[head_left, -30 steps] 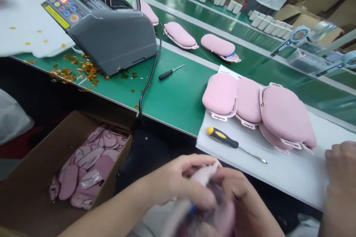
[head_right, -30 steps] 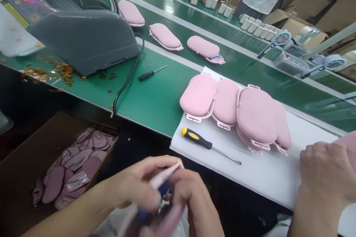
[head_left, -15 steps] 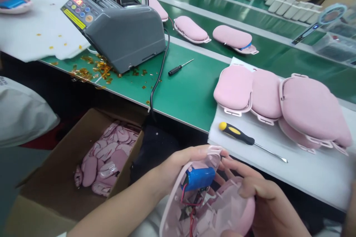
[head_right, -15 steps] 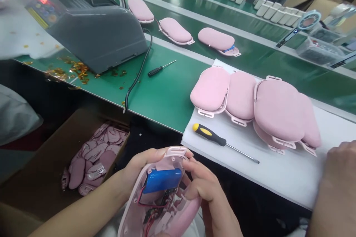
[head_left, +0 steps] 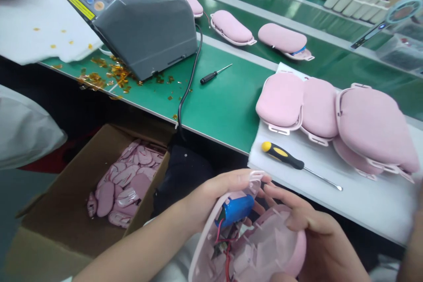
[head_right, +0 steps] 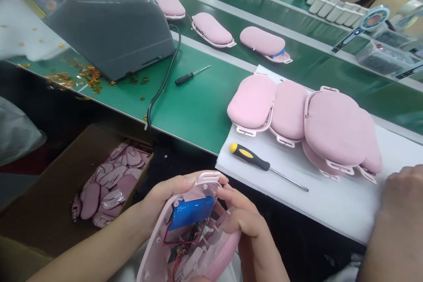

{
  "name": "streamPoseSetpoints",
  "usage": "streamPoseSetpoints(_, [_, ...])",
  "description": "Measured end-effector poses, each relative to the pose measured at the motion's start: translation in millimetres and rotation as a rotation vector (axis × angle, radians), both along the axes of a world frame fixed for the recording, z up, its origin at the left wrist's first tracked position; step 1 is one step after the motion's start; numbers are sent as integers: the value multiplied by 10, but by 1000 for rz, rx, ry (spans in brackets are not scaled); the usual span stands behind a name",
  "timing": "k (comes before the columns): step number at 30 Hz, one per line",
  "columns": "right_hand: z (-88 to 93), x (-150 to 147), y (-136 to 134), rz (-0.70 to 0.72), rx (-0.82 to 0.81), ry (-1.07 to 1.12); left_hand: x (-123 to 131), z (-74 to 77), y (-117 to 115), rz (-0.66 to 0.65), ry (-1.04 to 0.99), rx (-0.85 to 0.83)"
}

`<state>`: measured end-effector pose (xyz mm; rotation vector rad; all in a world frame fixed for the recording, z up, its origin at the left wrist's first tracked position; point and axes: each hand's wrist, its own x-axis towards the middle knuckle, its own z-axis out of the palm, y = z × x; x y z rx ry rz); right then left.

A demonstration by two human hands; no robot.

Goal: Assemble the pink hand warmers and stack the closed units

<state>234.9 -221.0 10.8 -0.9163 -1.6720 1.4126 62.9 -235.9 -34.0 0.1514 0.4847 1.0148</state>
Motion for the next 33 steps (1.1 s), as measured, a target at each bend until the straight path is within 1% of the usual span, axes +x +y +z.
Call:
streamPoseSetpoints(3, [-79,21,-69,6,20,-65,-18,48,-15,-5,98,-1])
streamPoseSetpoints(6, [-215,60,-120,-79,95,-93,-7,100,-32,8,213,-46])
streamPoseSetpoints(8, [-269,133,-55,-100,136,-158,17,131,-44,16,231,-66])
streamPoseSetpoints(10, [-239,264,142,-91,158,-260,44,165,-55,14,200,-81])
streamPoseSetpoints(13, [-61,563,655,-89,186,-362,67,227,-69,-29,214,-152])
streamPoseSetpoints(16, [98,933,1199,-96,228,-347,63,276,-82,-36,207,-194])
streamPoseSetpoints(17, [116,1051,1337,-79,263,-293,58,285,-86,-31,190,-186])
streamPoseSetpoints(19, [99,1248,1520,-68,290,-240,46,292,-92,-31,174,-162])
streamPoseSetpoints(21, [36,1377,1601,-55,307,-198,38,288,-93,-29,160,-149])
streamPoseSetpoints(23, [-38,1459,1629,-28,313,-153,32,280,-90,-15,100,-140])
streamPoseSetpoints(25, [-105,1535,1645,13,297,-101,23,277,-85,9,23,-116])
streamPoseSetpoints(27, [-157,1630,1671,33,266,-46,8,289,-84,20,-6,-104])
streamPoseSetpoints(28, [-174,1681,1687,12,249,-18,-1,301,-86,14,-11,-112])
streamPoseSetpoints(30, [-174,1759,1715,-86,180,9,-15,334,-99,-12,14,-159])
streamPoseSetpoints(32, [-120,1748,1706,-193,121,17,-14,364,-122,-28,35,-222])
streamPoseSetpoints(33, [-79,1692,1671,-210,112,-2,-7,373,-137,-23,27,-234])
